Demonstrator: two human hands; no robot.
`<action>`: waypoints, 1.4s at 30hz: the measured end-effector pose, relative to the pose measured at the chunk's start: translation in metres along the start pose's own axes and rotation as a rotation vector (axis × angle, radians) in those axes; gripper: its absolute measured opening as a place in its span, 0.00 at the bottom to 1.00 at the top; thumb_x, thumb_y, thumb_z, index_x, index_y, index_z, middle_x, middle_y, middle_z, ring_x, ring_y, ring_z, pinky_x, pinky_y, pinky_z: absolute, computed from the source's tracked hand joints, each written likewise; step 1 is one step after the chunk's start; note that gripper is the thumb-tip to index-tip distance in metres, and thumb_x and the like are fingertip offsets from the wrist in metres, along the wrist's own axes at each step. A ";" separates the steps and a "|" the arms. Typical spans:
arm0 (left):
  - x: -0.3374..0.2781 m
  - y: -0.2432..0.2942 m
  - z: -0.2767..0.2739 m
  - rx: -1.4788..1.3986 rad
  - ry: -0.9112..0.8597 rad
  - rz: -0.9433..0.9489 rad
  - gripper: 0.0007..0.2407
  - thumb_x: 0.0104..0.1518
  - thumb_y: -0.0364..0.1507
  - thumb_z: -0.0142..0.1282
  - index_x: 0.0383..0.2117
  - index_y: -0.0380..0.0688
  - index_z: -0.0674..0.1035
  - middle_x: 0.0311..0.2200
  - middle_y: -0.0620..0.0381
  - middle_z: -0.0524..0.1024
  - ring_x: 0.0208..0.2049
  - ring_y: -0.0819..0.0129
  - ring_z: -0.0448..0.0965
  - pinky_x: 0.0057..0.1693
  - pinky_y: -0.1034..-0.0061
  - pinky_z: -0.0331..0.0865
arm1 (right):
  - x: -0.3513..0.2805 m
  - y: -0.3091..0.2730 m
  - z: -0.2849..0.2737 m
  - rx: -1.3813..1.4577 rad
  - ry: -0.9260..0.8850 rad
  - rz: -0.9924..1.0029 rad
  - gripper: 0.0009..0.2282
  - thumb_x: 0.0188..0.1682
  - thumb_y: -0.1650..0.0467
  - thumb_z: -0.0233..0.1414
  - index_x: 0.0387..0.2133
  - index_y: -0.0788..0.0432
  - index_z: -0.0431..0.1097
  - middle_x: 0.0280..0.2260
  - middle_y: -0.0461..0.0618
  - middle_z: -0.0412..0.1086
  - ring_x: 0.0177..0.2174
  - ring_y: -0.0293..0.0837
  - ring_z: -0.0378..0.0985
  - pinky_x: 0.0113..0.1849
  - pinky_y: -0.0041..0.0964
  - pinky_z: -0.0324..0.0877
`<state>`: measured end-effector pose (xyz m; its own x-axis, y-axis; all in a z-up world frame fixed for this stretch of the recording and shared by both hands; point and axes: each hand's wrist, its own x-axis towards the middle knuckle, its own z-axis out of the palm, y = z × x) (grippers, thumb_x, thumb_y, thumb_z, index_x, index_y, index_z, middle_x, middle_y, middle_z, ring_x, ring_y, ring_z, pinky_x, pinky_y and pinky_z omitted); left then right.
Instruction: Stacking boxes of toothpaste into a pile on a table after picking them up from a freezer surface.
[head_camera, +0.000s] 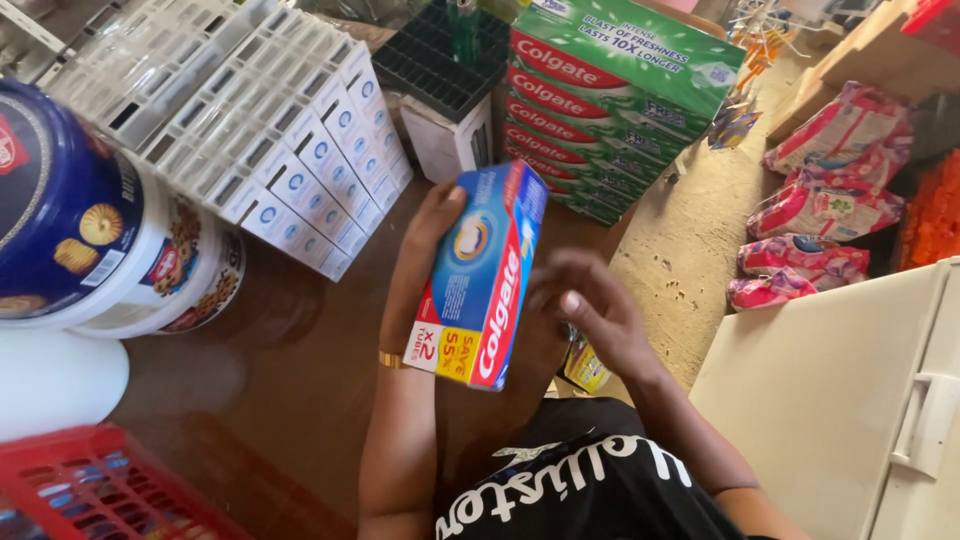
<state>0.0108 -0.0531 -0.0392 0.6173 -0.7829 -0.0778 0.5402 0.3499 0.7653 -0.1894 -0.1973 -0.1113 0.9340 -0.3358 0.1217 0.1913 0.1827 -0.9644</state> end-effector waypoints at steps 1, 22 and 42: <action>0.000 -0.001 0.000 0.001 0.004 0.002 0.22 0.62 0.36 0.59 0.57 0.33 0.72 0.39 0.50 0.79 0.35 0.70 0.81 0.41 0.77 0.77 | 0.008 -0.012 0.008 0.002 -0.004 0.000 0.29 0.54 0.59 0.57 0.63 0.62 0.57 0.55 0.59 0.70 0.51 0.51 0.75 0.51 0.46 0.72; 0.028 -0.030 -0.092 0.857 -0.119 -0.179 0.27 0.61 0.48 0.50 0.57 0.36 0.74 0.49 0.51 0.80 0.48 0.66 0.82 0.49 0.69 0.80 | -0.001 0.047 -0.053 -0.720 0.575 -0.147 0.42 0.29 0.66 0.75 0.58 0.64 0.61 0.53 0.51 0.64 0.51 0.43 0.74 0.52 0.38 0.75; 0.043 -0.072 -0.067 0.993 0.065 0.155 0.21 0.63 0.36 0.57 0.51 0.26 0.74 0.48 0.39 0.82 0.53 0.60 0.84 0.51 0.73 0.76 | 0.007 0.055 -0.034 -0.988 0.618 -0.263 0.28 0.41 0.70 0.70 0.56 0.59 0.70 0.61 0.58 0.65 0.47 0.48 0.79 0.47 0.41 0.78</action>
<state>0.0365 -0.0776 -0.1404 0.6867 -0.7248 0.0561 -0.2515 -0.1645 0.9538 -0.1822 -0.2209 -0.1712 0.5457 -0.6937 0.4701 -0.2127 -0.6573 -0.7230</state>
